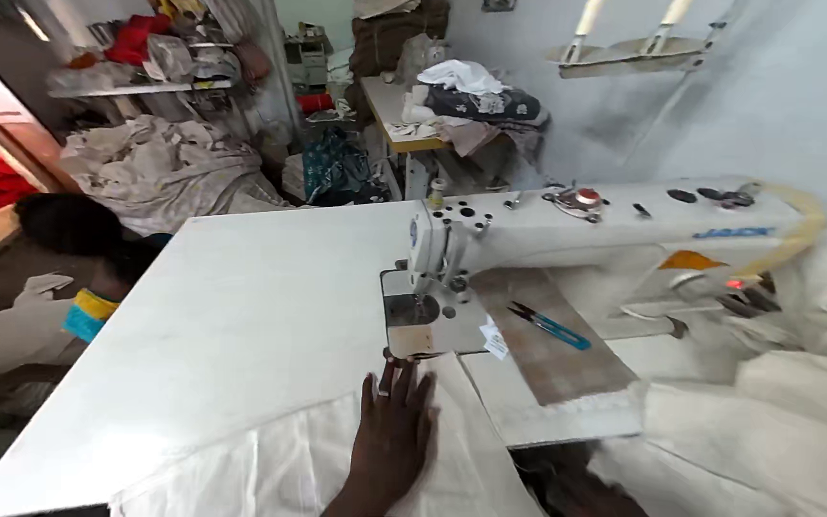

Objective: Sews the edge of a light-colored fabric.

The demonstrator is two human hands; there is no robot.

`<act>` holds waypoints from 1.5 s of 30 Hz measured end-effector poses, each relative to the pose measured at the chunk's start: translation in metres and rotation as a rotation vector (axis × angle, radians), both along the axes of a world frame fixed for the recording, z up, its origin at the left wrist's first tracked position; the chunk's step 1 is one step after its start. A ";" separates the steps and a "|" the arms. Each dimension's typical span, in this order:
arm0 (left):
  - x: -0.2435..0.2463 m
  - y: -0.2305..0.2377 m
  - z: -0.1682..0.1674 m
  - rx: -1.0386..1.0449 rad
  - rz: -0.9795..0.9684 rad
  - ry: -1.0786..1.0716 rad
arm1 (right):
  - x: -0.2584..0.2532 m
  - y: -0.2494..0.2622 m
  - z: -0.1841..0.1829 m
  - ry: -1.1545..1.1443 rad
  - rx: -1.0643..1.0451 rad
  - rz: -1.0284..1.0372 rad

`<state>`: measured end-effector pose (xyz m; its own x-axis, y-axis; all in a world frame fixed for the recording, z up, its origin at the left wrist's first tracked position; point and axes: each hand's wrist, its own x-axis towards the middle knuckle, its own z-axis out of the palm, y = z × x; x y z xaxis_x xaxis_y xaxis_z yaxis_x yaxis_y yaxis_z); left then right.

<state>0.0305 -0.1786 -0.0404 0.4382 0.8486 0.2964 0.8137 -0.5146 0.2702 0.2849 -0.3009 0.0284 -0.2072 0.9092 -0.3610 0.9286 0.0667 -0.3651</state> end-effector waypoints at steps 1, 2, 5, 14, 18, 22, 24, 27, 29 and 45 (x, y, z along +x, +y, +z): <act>0.006 -0.010 -0.002 0.022 -0.020 -0.019 | -0.012 0.006 0.012 0.044 0.183 -0.044; 0.011 -0.012 -0.001 0.014 -0.038 -0.051 | -0.025 0.013 0.024 0.138 0.330 -0.070; 0.026 0.009 0.016 -0.109 -0.083 -0.249 | -0.066 0.028 0.023 0.345 0.526 0.028; 0.042 0.059 0.056 -0.469 -0.296 -0.399 | -0.062 0.075 -0.017 0.640 0.650 -0.526; 0.042 0.050 0.061 -0.436 -0.381 -0.701 | -0.070 0.100 -0.017 1.224 0.681 -0.734; 0.041 0.039 0.078 -0.513 -0.306 -0.936 | -0.092 0.097 -0.013 1.372 0.969 -0.649; 0.041 0.030 0.089 -0.559 -0.233 -0.996 | -0.095 0.092 -0.011 1.281 1.068 -0.628; 0.042 0.017 0.105 -0.641 -0.148 -1.020 | -0.092 0.091 -0.012 0.975 1.247 -0.499; 0.039 0.012 0.109 -0.664 -0.166 -0.984 | -0.089 0.092 -0.012 0.751 1.351 -0.402; 0.024 0.017 0.106 -0.387 -0.357 -0.984 | -0.062 0.066 -0.010 0.998 0.937 -0.334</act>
<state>0.0543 -0.1619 0.0656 0.3947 0.8312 0.3916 -0.0210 -0.4179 0.9082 0.2225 -0.2347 0.0183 0.2568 0.7836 0.5657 0.3289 0.4796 -0.8135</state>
